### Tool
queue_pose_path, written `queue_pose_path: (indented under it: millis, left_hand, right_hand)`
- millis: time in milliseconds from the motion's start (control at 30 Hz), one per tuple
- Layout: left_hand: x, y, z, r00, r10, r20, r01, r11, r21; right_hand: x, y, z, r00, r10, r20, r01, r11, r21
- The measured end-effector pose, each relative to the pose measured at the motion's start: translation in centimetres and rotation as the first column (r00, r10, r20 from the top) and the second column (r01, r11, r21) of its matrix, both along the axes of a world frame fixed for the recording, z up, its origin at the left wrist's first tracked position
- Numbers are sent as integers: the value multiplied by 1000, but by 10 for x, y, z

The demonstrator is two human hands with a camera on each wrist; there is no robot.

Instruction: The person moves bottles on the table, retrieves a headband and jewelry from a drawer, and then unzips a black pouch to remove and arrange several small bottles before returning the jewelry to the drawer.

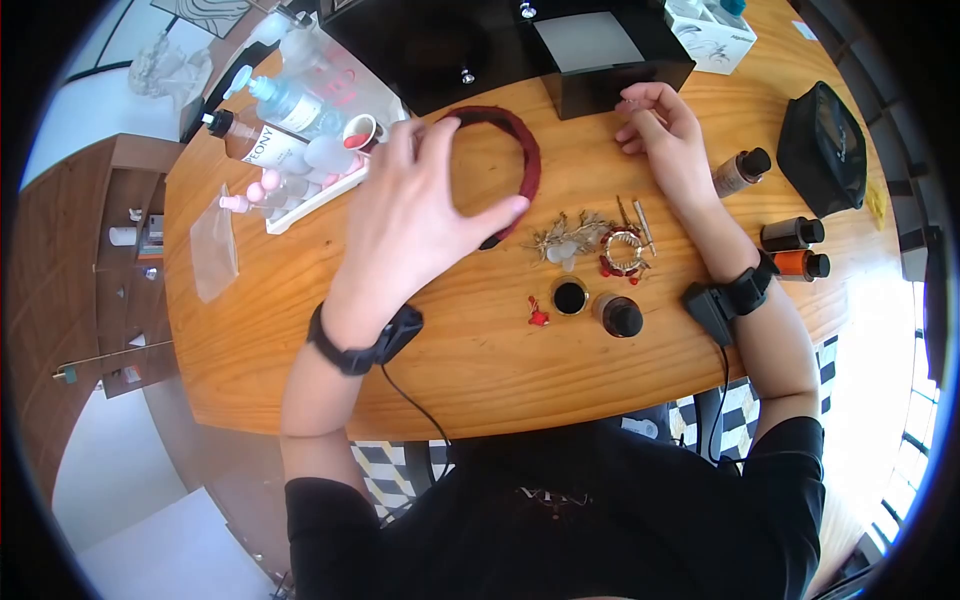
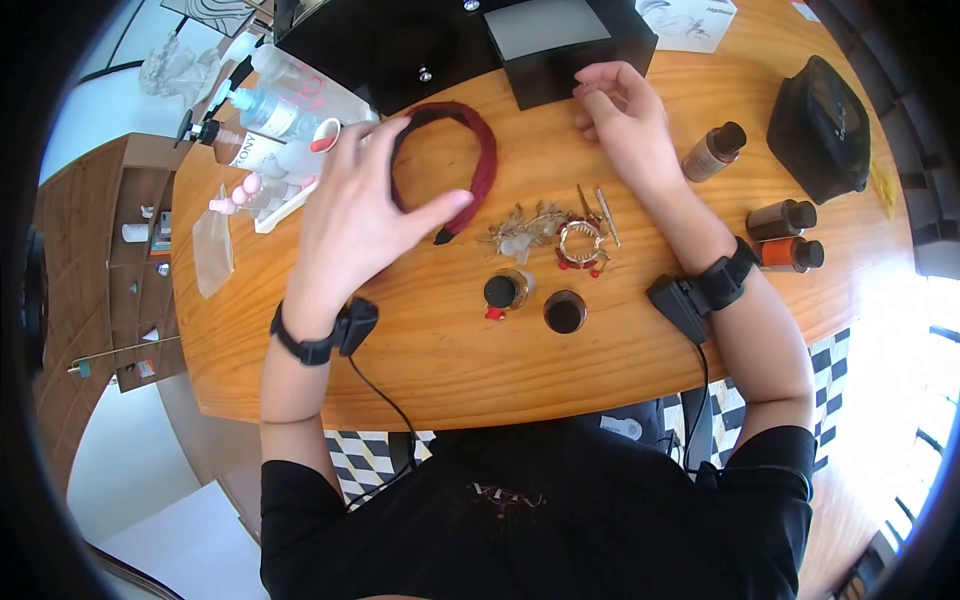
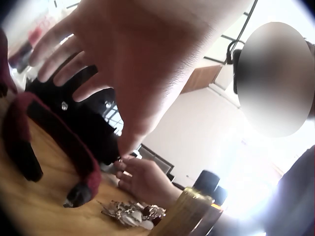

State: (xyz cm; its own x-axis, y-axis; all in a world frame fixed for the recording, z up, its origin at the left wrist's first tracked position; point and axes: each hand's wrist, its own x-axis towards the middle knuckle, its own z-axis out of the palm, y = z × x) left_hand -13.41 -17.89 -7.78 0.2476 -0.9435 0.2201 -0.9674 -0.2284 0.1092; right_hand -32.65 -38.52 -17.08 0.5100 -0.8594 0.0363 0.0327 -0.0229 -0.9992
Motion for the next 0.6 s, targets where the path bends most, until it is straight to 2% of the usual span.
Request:
queue_pose_path:
  millis: [67, 167, 333, 433, 600]
  left_hand:
    - [0, -18, -20, 997, -32, 71, 30, 999, 29]
    - [0, -33, -31, 996, 16, 89, -28, 990, 138]
    - [2, -38, -21, 997, 67, -29, -58, 972, 227]
    - [0, -33, -11, 997, 39, -72, -27, 986, 165]
    - [-5, -26, 17, 978, -121, -172, 117, 992, -37]
  right_hand:
    - [1, 2, 0, 1000, -16, -1, 16, 1000, 4]
    - [-1, 4, -1, 1000, -30, 1, 30, 999, -20]
    - [-9, 4, 16, 993, -25, -118, 31, 998, 53]
    - [-11, 7, 18, 992, -25, -127, 33, 998, 59]
    - [-14, 15, 18, 995, 1, -102, 9, 994, 104]
